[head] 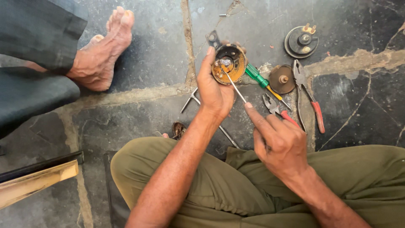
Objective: The person sits on the floor and uses pliers and a screwdriver to disassemble and adjust a small circular electrical component. They repeatedly hammer a part of the component with the pliers and use the screwdriver to manipulate internal parts.
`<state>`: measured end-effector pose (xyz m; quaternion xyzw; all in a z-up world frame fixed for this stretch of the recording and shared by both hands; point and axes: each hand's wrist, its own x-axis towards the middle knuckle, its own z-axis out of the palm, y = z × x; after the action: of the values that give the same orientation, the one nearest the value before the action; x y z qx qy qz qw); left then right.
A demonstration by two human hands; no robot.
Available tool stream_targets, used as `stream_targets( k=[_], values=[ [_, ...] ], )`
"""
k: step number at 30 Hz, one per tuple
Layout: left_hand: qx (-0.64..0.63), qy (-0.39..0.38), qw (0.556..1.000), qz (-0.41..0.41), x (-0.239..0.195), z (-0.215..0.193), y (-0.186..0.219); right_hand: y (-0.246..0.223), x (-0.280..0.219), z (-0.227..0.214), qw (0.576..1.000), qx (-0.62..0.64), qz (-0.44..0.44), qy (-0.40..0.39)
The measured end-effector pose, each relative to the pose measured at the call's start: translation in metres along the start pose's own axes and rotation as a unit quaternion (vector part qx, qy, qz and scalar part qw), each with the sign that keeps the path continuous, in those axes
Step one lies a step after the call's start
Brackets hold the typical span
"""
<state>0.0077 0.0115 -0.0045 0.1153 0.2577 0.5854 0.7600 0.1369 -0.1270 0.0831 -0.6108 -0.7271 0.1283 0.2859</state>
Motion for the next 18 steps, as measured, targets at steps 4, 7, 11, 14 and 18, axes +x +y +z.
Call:
stream_targets(
  k=[4,7,11,14,18],
  values=[
    [0.043,0.030,0.999,0.010,-0.003,0.002,-0.003,0.003,0.000,-0.001,0.999,-0.023,-0.004,-0.043],
    [0.044,0.077,0.996,-0.019,-0.007,0.006,-0.007,0.007,0.002,0.000,0.998,-0.027,-0.020,-0.044],
    [0.033,0.089,0.994,-0.053,-0.011,0.012,-0.005,0.005,0.000,0.011,0.991,0.122,0.063,-0.001],
    [-0.016,0.093,0.992,-0.084,-0.012,0.014,-0.003,0.002,-0.004,0.029,0.944,0.254,0.209,-0.026],
    [-0.023,0.081,0.989,-0.120,-0.013,0.015,-0.003,0.001,-0.005,0.046,0.913,0.345,0.217,-0.006]
  ],
)
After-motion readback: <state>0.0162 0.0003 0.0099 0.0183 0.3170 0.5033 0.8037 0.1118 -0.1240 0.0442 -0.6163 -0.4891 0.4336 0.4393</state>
